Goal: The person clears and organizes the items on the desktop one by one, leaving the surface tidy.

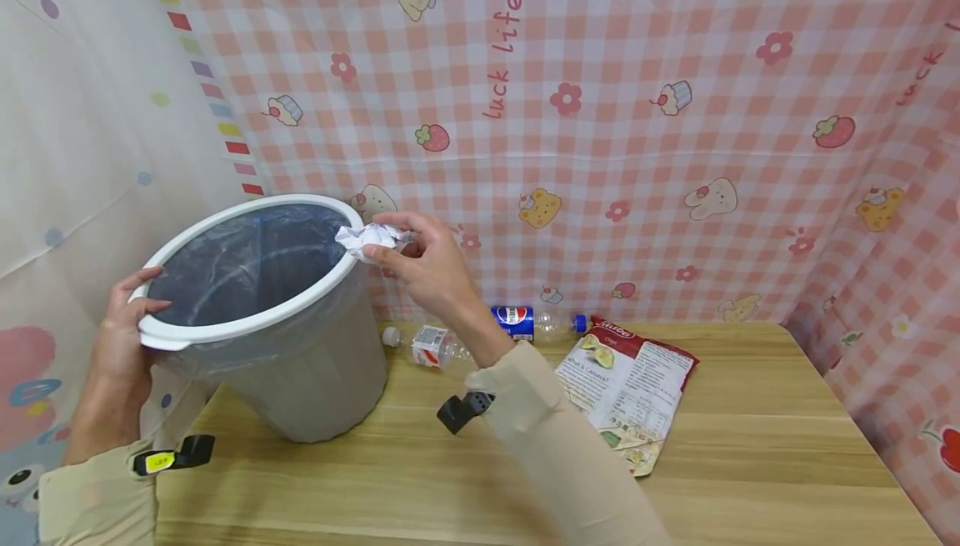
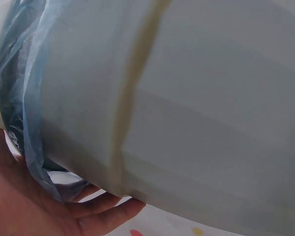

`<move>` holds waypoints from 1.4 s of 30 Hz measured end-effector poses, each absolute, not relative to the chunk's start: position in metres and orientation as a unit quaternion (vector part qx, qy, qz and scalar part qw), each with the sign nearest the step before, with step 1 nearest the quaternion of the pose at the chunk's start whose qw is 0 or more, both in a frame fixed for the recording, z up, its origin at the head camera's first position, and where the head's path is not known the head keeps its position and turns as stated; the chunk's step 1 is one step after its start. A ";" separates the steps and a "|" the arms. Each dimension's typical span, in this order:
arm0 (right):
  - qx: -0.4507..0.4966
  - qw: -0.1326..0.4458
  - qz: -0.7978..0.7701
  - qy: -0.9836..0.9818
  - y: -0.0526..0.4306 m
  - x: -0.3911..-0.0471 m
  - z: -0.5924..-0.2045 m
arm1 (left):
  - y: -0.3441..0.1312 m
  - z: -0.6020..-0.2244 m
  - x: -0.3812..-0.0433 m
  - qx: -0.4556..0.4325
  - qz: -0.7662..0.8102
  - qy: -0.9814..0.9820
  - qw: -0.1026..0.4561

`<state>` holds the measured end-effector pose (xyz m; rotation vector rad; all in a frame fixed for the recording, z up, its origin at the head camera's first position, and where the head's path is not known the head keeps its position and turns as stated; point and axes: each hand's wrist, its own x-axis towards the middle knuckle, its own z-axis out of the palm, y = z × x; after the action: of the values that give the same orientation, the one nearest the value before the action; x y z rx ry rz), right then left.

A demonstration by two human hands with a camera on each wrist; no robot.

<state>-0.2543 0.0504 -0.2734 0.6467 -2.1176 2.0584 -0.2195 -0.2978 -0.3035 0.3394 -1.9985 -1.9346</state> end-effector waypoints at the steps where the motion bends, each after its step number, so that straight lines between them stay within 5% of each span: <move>1: 0.216 0.058 0.679 -0.699 0.048 -0.255 -0.272 | -0.298 -0.304 -0.219 0.120 -0.678 -0.706 0.169; 42: 0.253 0.058 0.625 -0.736 -0.027 -0.260 -0.257 | -0.299 -0.306 -0.218 0.108 -0.680 -0.705 0.172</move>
<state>-0.2596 -0.0273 -0.2567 0.7675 -2.2291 1.8948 -0.2181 -0.2994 -0.3055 0.3051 -2.0001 -1.9290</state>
